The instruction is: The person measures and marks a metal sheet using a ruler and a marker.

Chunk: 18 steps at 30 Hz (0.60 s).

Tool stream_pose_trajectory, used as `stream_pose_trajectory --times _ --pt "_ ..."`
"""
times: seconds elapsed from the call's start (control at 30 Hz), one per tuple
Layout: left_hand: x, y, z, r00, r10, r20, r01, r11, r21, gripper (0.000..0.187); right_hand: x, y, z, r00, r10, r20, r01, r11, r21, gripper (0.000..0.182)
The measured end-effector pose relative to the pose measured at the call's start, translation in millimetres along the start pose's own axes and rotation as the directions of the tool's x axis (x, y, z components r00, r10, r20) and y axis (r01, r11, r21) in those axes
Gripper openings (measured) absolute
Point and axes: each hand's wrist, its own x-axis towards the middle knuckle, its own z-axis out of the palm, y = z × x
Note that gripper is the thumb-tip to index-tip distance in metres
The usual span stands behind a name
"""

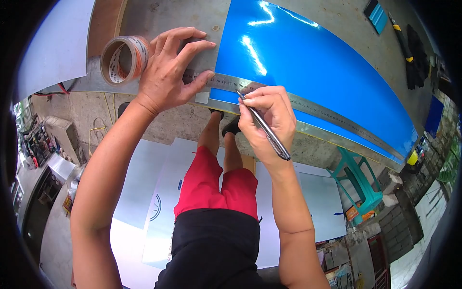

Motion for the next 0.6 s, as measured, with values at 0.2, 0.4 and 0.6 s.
stream_pose_trajectory --times 0.2,0.4,0.6 --pt "2.2 0.9 0.3 0.998 0.010 -0.059 -0.010 1.000 -0.006 0.048 3.0 4.2 -3.6 0.998 -0.058 0.010 0.059 0.980 -0.189 0.023" --pt "2.2 0.9 0.2 0.998 0.007 -0.061 -0.008 1.000 -0.017 0.048 4.3 9.6 -3.9 0.999 -0.042 -0.030 0.037 0.990 -0.137 0.025" --pt "1.7 0.2 0.9 0.998 0.009 -0.056 -0.010 1.000 -0.010 0.048 3.8 13.9 -5.7 1.000 -0.009 -0.030 0.007 0.997 -0.078 0.025"
